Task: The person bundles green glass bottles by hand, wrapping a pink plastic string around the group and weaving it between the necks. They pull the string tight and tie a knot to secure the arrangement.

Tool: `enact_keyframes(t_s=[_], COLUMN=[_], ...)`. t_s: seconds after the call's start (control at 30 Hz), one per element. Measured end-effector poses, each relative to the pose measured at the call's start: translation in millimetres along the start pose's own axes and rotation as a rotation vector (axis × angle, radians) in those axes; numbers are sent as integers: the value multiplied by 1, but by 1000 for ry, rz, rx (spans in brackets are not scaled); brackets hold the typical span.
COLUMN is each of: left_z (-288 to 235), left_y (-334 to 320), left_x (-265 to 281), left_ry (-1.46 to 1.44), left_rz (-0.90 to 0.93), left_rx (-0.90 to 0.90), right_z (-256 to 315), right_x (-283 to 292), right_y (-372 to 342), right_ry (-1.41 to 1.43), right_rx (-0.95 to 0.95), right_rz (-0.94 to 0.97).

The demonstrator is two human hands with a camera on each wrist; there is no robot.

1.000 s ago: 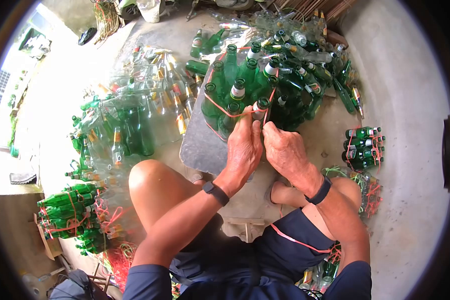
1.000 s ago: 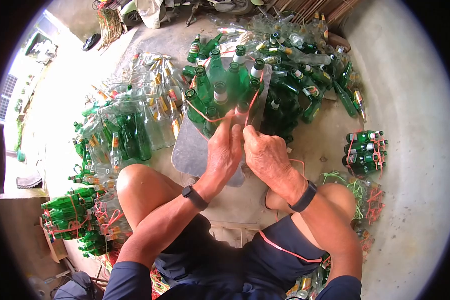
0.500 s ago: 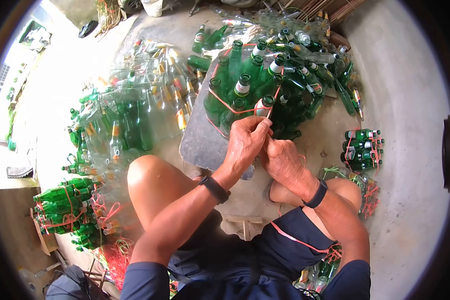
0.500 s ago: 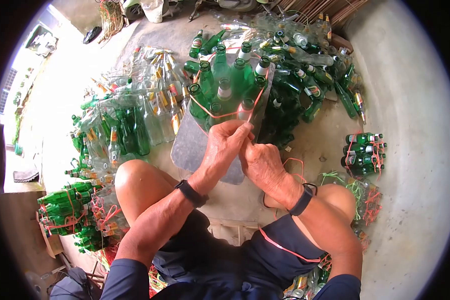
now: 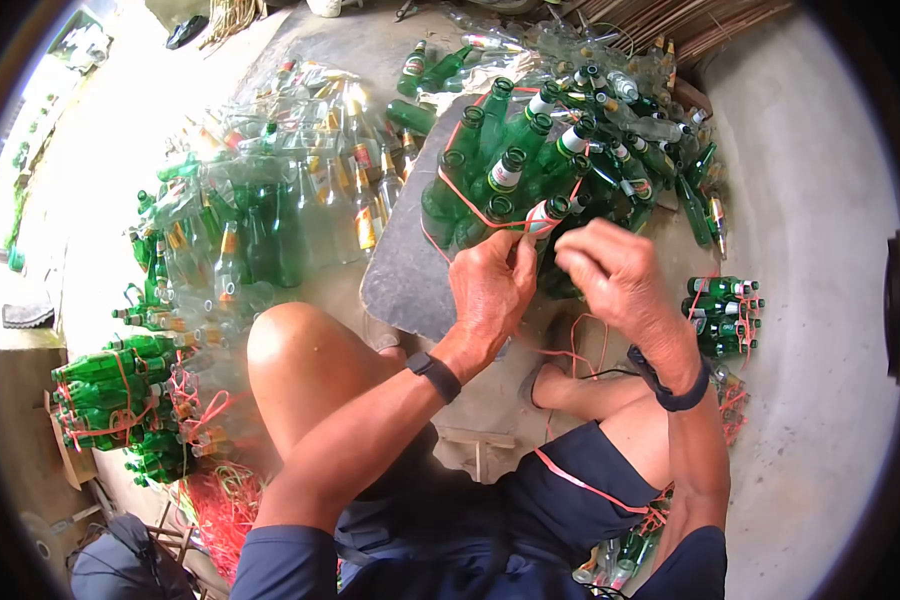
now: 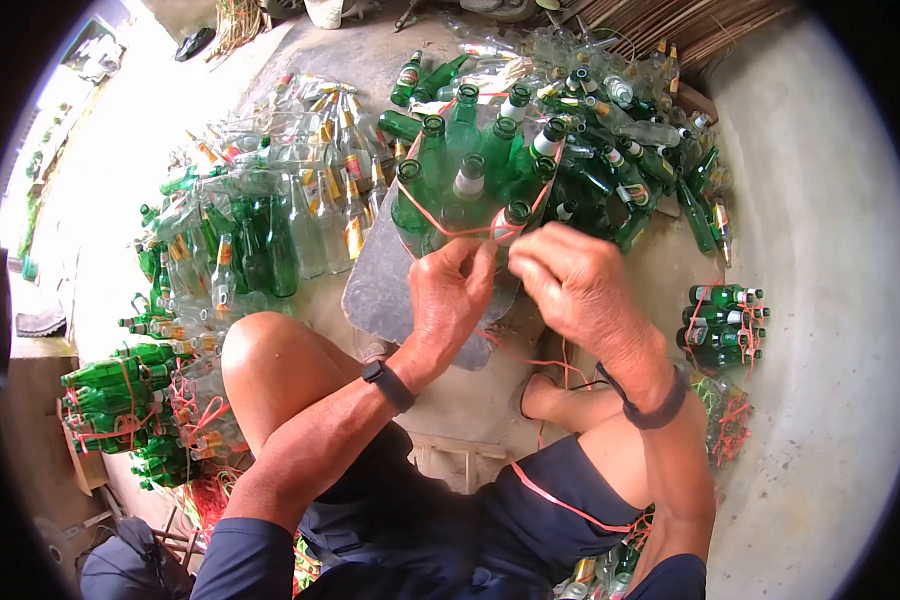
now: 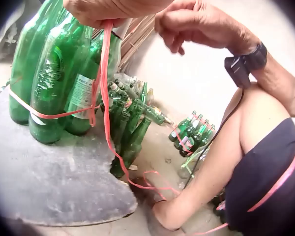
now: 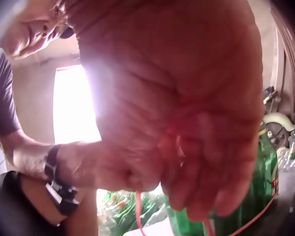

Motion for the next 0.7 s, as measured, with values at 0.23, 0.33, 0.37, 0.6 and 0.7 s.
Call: enact_keyframes(t_s=[0.23, 0.33, 0.37, 0.6, 0.7], left_z=[11, 14, 14, 12, 14], left_y=[1, 4, 3, 3, 2], left_x=[6, 10, 12, 13, 13], left_ry=[35, 27, 48, 41, 53], left_rz=[-88, -117, -129, -127, -136], left_rx=[-87, -65, -69, -23, -16], right_z=[19, 8, 5, -25, -40], right_x=[-17, -35, -43, -69, -79], right_y=[48, 55, 56, 65, 61], right_ry=[-292, -329, -334, -393, -320], right_rx=[354, 384, 404, 275, 178], right_rz=[58, 172, 243, 513, 647])
Point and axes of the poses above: each hand's wrist, its own y-axis towards the middle knuckle, its own x-axis out of the back of the hand, z = x × y, the point moved 9 cm from there along y, towards the middle knuckle, and after that the axes turned 12 degrees about -z, right-handed, at the moved point
